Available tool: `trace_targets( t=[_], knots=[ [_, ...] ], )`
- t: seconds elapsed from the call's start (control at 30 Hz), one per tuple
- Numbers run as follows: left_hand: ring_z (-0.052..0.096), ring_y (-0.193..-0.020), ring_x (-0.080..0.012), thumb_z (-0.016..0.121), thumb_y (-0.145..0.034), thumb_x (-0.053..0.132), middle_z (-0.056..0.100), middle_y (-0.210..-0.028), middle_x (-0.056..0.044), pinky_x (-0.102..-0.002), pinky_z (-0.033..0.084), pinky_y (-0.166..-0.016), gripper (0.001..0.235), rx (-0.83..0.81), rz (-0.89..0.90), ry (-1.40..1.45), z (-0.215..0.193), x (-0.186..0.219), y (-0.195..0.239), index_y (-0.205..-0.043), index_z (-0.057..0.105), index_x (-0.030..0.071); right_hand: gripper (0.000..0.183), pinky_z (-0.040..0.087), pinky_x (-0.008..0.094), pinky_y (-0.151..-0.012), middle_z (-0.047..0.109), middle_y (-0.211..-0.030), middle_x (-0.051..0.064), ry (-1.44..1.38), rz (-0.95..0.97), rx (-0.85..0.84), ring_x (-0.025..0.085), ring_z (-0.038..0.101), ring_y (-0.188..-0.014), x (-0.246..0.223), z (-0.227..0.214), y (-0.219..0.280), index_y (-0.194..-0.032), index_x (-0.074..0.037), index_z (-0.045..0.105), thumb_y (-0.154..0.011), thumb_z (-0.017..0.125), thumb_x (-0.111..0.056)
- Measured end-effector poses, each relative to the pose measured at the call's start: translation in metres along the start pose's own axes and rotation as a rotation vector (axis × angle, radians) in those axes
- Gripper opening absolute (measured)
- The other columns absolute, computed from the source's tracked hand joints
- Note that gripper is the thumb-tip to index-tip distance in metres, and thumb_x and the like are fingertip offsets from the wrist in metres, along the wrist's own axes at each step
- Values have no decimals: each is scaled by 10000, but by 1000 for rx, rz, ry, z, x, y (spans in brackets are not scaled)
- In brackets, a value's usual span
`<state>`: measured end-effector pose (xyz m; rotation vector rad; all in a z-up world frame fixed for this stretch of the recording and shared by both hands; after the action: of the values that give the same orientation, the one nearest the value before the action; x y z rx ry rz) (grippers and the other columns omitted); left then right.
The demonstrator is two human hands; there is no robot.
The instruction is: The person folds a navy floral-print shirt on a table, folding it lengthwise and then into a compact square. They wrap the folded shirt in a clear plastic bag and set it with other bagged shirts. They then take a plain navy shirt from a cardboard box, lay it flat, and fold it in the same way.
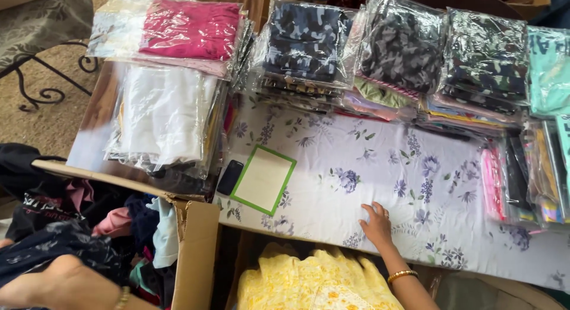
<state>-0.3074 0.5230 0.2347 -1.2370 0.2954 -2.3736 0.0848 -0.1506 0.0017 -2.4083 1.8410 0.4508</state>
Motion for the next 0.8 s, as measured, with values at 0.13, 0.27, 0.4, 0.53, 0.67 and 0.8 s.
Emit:
trace_targets(
  t=[0.13,0.27,0.4,0.53,0.67,0.8],
  knots=[
    [613,-1101,-207,539,-1050,345,600,-1161,-88,-346,499,-934,331,-146,-114,205,160,84,110,-1159,605,40,614,444,469,-1116,568,-1403,85,-201,-84,16,341,514,-1298,-15,5,-8,-1333,-233,611,-757,817,-188],
    [638,-1075,-334,738,-969,415,660,-1133,-189,-476,542,-945,412,-1159,-664,784,281,134,307,-1139,596,68,610,464,448,-1100,622,-1344,90,-504,-220,-18,323,577,-1273,-63,-26,-5,-1358,-179,586,-789,805,-182],
    [598,-1232,-249,675,-1034,464,646,-1296,-122,-349,436,-1145,477,-2029,-1359,1301,289,165,503,-1215,691,23,630,493,411,-1053,668,-1268,96,-723,-131,-157,288,616,-1227,-57,0,-10,-1337,-126,535,-800,844,-241],
    [581,-1231,-273,652,-1088,111,635,-1280,-157,-363,420,-1147,244,-2187,-1436,1229,280,171,593,-1261,690,-57,683,522,373,-1005,714,-1192,104,-949,-7,-281,253,656,-1182,17,81,-16,-1316,-73,483,-812,885,-299],
    [545,-1305,-264,482,-837,-92,620,-1340,-139,-371,386,-1213,452,-2206,-1163,1121,300,168,593,-1250,656,-32,651,547,356,-942,693,-1215,122,-1154,46,-130,234,664,-1123,88,99,-47,-1281,-11,488,-806,874,-231],
    [531,-1434,-317,475,-760,-88,636,-1374,-141,-444,364,-1298,525,-2161,-1010,866,309,142,581,-1239,672,2,624,561,374,-879,618,-1352,163,-1096,141,302,239,661,-1088,191,82,-51,-1303,19,512,-757,801,-66]
  ],
)
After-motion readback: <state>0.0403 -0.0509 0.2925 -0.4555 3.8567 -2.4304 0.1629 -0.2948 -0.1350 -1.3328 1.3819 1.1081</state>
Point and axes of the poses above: each hand's wrist, its own y-axis away from the middle knuckle, its own z-axis out of the palm, x = y × z, the point moved 3 cm from there along -y, towards the middle knuckle
